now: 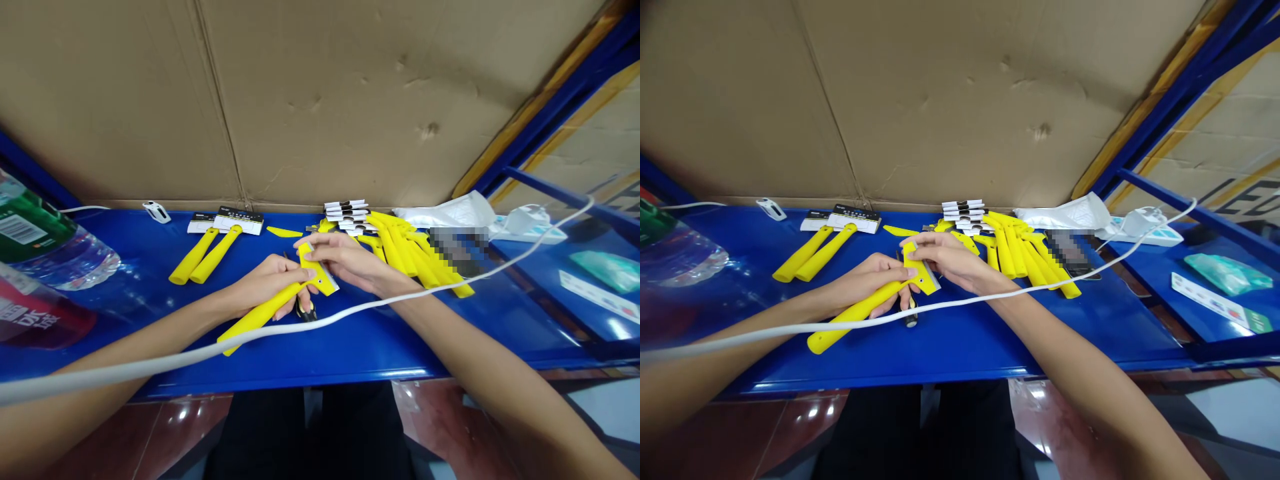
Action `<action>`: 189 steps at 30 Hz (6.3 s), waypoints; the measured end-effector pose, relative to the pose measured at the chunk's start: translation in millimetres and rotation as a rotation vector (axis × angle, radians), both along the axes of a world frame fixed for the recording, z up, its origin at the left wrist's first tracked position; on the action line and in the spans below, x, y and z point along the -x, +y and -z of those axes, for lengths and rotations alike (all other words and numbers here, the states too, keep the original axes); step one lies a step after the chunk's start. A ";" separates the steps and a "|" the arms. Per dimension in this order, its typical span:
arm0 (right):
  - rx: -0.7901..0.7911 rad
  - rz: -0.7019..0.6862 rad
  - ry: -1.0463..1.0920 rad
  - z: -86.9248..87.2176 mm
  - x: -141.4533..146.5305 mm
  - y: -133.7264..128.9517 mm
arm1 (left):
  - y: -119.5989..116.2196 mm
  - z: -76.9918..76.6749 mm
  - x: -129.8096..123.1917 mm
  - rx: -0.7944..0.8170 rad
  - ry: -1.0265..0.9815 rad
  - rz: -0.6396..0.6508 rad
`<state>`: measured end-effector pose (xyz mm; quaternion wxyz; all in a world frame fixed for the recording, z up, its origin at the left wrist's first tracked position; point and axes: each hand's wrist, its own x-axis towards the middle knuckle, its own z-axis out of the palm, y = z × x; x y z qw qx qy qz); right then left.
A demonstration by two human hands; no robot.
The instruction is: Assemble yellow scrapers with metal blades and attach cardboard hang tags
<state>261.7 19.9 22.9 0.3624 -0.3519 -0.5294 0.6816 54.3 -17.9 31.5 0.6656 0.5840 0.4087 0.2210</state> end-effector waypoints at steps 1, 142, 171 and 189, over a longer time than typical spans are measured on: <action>-0.010 -0.015 -0.002 -0.7 -0.5 0.1 | 0.2 -0.6 0.5 -0.005 -0.001 -0.001; -1.255 0.243 -0.505 9.1 -24.3 23.5 | 18.7 9.6 10.9 0.144 -0.587 -0.421; -0.078 0.050 -0.002 5.7 -19.0 20.1 | 14.9 10.4 11.8 0.121 -0.559 -0.324; -1.566 -0.358 -0.809 10.8 -3.5 -9.7 | 38.8 2.3 27.9 0.060 -0.721 -0.586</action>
